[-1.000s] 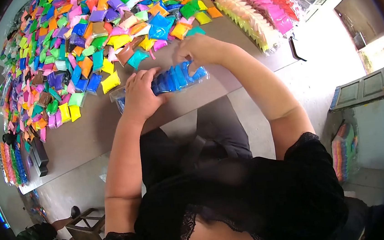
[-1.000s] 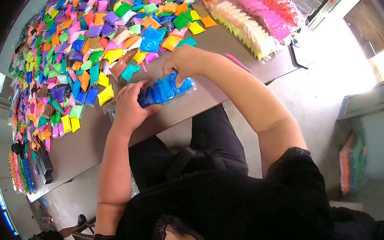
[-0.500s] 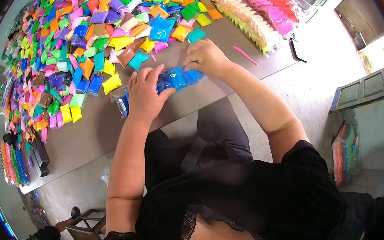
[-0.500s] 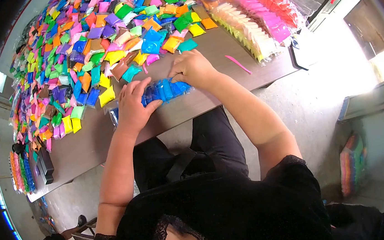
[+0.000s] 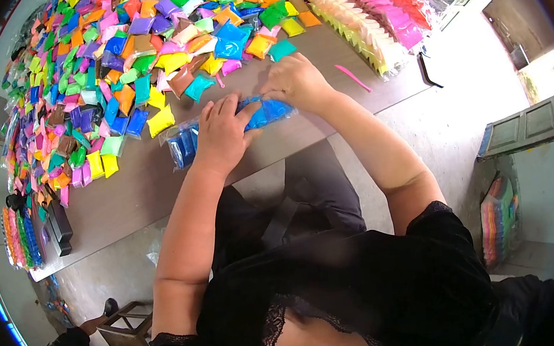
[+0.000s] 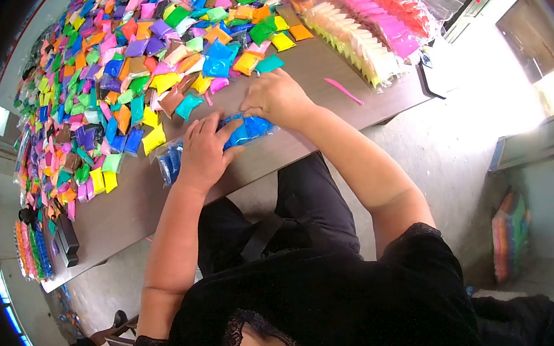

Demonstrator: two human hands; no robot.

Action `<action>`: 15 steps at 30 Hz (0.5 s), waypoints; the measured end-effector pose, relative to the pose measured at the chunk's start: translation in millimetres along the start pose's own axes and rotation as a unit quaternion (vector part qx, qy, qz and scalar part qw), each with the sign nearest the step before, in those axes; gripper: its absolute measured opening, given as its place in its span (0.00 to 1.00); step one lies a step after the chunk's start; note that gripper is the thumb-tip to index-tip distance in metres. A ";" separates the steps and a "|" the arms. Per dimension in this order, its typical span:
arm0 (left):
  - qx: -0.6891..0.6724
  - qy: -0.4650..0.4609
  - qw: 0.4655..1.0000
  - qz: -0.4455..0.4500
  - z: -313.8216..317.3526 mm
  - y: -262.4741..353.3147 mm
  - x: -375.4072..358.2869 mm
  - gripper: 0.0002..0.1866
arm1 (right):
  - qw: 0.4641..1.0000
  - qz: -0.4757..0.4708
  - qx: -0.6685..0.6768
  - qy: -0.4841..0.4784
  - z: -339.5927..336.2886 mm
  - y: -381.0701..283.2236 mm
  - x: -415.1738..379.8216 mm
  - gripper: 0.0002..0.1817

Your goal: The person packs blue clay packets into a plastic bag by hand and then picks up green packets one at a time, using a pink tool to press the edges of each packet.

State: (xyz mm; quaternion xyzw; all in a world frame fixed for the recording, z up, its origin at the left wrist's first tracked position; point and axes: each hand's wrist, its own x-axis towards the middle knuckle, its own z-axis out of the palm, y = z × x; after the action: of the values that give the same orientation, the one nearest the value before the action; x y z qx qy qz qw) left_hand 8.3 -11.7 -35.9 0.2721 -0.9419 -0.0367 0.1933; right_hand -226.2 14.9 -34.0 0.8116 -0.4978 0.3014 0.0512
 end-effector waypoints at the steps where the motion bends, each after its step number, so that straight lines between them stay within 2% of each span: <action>1: 0.000 -0.001 1.000 0.000 1.0 -0.4 -0.2 0.27 | 0.999 -0.013 -0.037 0.001 0.7 -1.7 -1.0 0.04; 2: 0.002 0.011 1.000 0.004 2.7 -0.8 -1.1 0.27 | 0.999 -0.013 -0.036 0.001 2.1 -4.6 -2.7 0.04; 4: 0.002 0.021 1.000 0.005 2.8 -0.2 -2.1 0.26 | 0.992 -0.055 -0.066 0.089 6.0 -9.8 -6.2 0.03; 8: 0.002 0.013 1.000 -0.012 3.8 0.1 -3.0 0.25 | 0.989 -0.092 -0.061 0.100 3.8 -11.8 -8.2 0.04; 13: -0.038 0.045 0.998 -0.022 9.4 -9.3 -0.9 0.28 | 0.981 -0.172 -0.084 0.023 -8.5 -7.9 1.3 0.05; 14: -0.086 0.063 0.994 -0.030 11.0 -11.2 -0.8 0.30 | 0.981 -0.171 -0.083 0.022 -11.7 -8.4 2.2 0.05; 15: -0.134 0.080 0.987 -0.039 7.9 -8.8 -0.6 0.32 | 0.977 -0.183 -0.109 -0.021 -16.2 -9.8 3.1 0.06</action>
State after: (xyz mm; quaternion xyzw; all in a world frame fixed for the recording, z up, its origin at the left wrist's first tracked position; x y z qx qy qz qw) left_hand 10.2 -19.2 -44.9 0.2825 -0.8988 -0.1483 0.3008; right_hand -224.1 23.6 -17.1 0.8846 -0.3719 0.2138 0.1830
